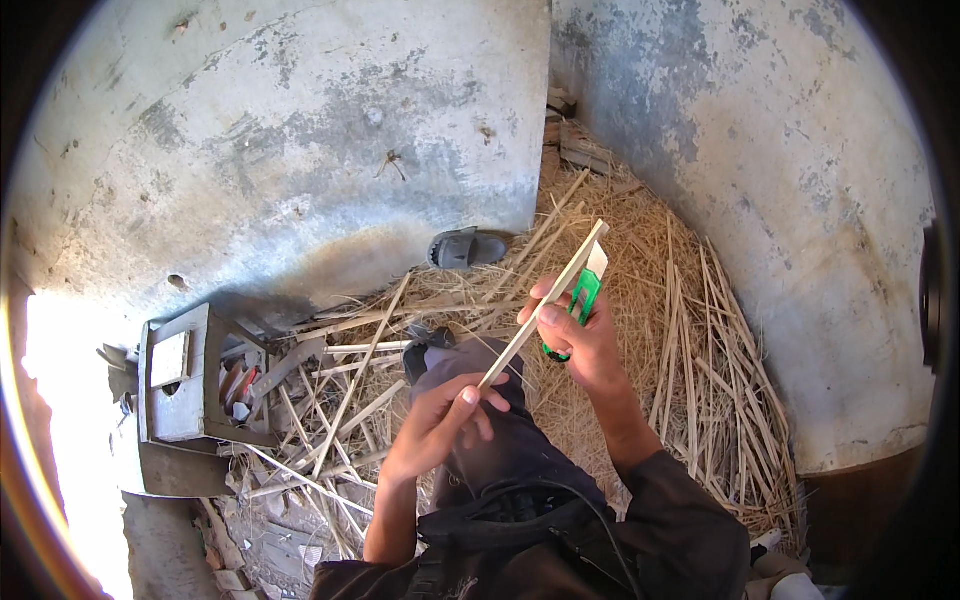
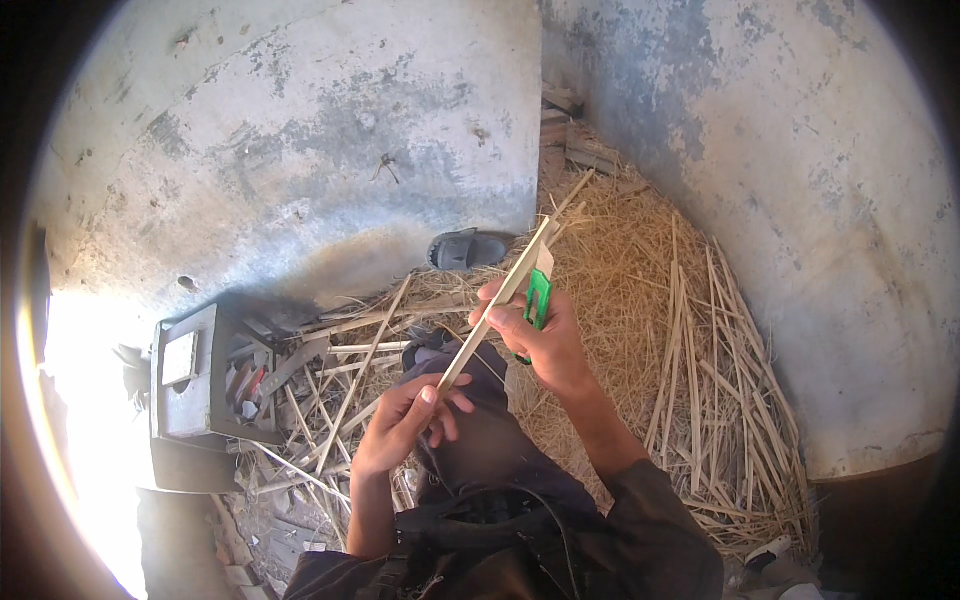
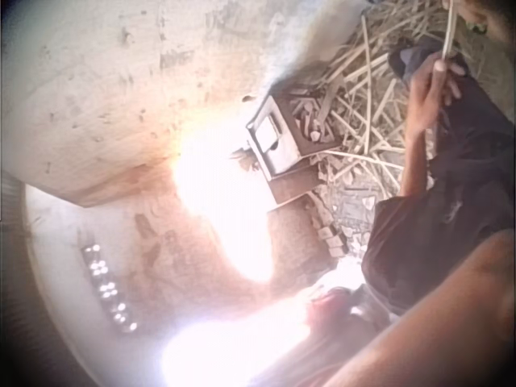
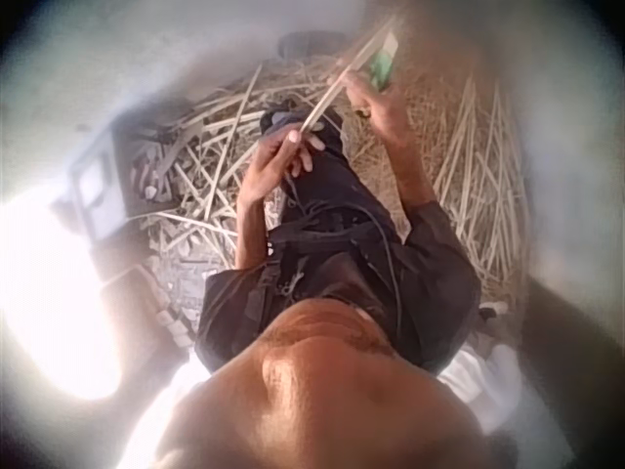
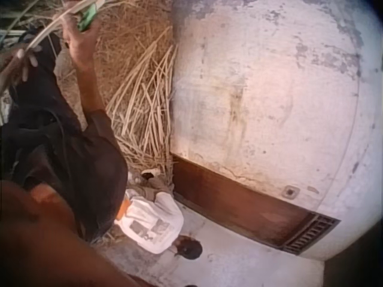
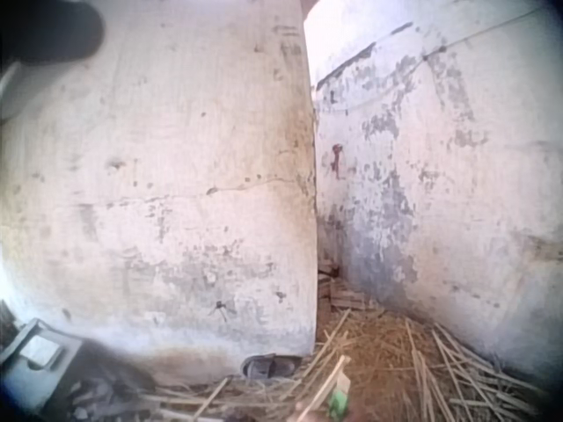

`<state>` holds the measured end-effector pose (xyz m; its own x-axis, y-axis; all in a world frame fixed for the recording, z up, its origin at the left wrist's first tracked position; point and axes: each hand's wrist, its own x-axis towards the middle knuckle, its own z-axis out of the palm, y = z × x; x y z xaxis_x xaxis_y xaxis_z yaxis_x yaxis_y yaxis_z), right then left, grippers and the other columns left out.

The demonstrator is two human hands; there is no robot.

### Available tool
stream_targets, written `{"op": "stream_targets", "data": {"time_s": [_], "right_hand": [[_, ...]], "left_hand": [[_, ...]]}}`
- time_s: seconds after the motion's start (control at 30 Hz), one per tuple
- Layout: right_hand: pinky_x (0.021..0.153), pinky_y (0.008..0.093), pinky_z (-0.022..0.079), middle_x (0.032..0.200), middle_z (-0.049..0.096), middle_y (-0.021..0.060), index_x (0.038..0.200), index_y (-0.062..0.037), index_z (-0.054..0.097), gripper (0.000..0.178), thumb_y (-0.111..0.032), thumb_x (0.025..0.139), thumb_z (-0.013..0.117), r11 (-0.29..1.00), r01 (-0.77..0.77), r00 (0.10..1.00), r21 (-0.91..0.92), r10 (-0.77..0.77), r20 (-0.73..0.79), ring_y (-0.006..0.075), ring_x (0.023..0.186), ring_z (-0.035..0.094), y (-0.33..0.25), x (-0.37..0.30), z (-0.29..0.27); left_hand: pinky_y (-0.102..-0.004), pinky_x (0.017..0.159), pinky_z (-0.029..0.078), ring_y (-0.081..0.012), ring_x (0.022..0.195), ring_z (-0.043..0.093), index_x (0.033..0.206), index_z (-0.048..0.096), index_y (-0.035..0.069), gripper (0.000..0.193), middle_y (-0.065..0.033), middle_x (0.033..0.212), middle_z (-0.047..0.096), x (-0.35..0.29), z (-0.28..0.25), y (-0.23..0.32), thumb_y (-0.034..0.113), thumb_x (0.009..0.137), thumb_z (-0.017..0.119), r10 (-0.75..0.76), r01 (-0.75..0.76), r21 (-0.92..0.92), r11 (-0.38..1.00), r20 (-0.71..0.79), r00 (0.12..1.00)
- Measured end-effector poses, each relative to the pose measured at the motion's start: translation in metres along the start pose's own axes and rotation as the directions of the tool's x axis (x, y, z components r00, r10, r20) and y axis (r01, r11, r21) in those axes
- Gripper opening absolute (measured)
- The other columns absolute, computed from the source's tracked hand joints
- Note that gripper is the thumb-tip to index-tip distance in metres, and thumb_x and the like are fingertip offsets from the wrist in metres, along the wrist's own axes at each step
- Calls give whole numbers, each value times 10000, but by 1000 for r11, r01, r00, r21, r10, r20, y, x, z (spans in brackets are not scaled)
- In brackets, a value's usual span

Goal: The person sits on a straw-covered floor and uses a green utility knife to shave thin strips from a long bamboo stick. They hold the stick with their left hand and scrape the blade along its length with their right hand, producing wood shavings that fall to the ground.

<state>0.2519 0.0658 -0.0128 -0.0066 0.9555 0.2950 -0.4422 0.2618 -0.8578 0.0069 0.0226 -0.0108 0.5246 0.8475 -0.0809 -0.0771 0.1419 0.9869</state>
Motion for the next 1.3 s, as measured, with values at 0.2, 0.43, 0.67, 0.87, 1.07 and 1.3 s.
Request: {"op": "stream_targets", "data": {"time_s": [0.2, 0.43, 0.67, 0.87, 1.07, 1.3], "right_hand": [[516, 217, 324, 921, 716, 61, 1352, -1, 671, 385, -177, 1010, 682, 972, 158, 979, -171, -177, -99, -8, 581, 414, -6, -4, 2], [648, 326, 535, 906, 709, 105, 1293, 5, 669, 384, -262, 1017, 666, 708, 346, 929, -616, -349, 121, 160, 707, 676, 6, -35, 1], [661, 391, 590, 925, 752, 130, 1188, -31, 745, 321, -279, 994, 683, 474, 449, 883, -757, -364, 296, 291, 733, 752, -2, -25, 8], [541, 345, 531, 767, 719, 54, 1151, -79, 780, 311, -328, 975, 721, 306, 575, 777, -759, -495, 389, 205, 580, 677, 0, -18, 3], [509, 341, 510, 696, 682, 21, 1135, -106, 804, 312, -351, 950, 751, 190, 621, 712, -760, -543, 445, 185, 534, 641, -2, -13, -2], [493, 323, 481, 683, 665, -7, 1135, -131, 819, 312, -355, 924, 767, 104, 630, 685, -770, -542, 487, 163, 524, 610, 1, -11, -8]], "left_hand": [[-217, 559, 352, -32, 641, 458, 1376, 713, -63, 438, 25, 830, 610, 4, 2, 2, 295, 1163, 580, 36, -38, -12, 999, -129, 991], [-209, 556, 352, -26, 619, 476, 1375, 731, -24, 376, 40, 766, 585, 2, 9, 16, 250, 1132, 644, 110, -85, 109, 990, -246, 963], [-241, 629, 397, -60, 718, 514, 1360, 736, -13, 319, 9, 823, 597, -3, 16, 22, 173, 1113, 657, 247, -173, 280, 944, -256, 935], [-246, 647, 403, -54, 729, 508, 1359, 746, 2, 319, 11, 858, 624, -13, 22, 24, 184, 1110, 664, 293, -189, 378, 906, -239, 926], [-233, 617, 383, -35, 698, 498, 1350, 762, 15, 323, 22, 872, 647, -18, 26, 19, 216, 1121, 655, 306, -199, 376, 905, -250, 919], [-225, 661, 353, -29, 773, 441, 1376, 732, -11, 303, 54, 876, 556, -25, 27, 27, 131, 1129, 631, 158, -88, 281, 956, -237, 959]]}}
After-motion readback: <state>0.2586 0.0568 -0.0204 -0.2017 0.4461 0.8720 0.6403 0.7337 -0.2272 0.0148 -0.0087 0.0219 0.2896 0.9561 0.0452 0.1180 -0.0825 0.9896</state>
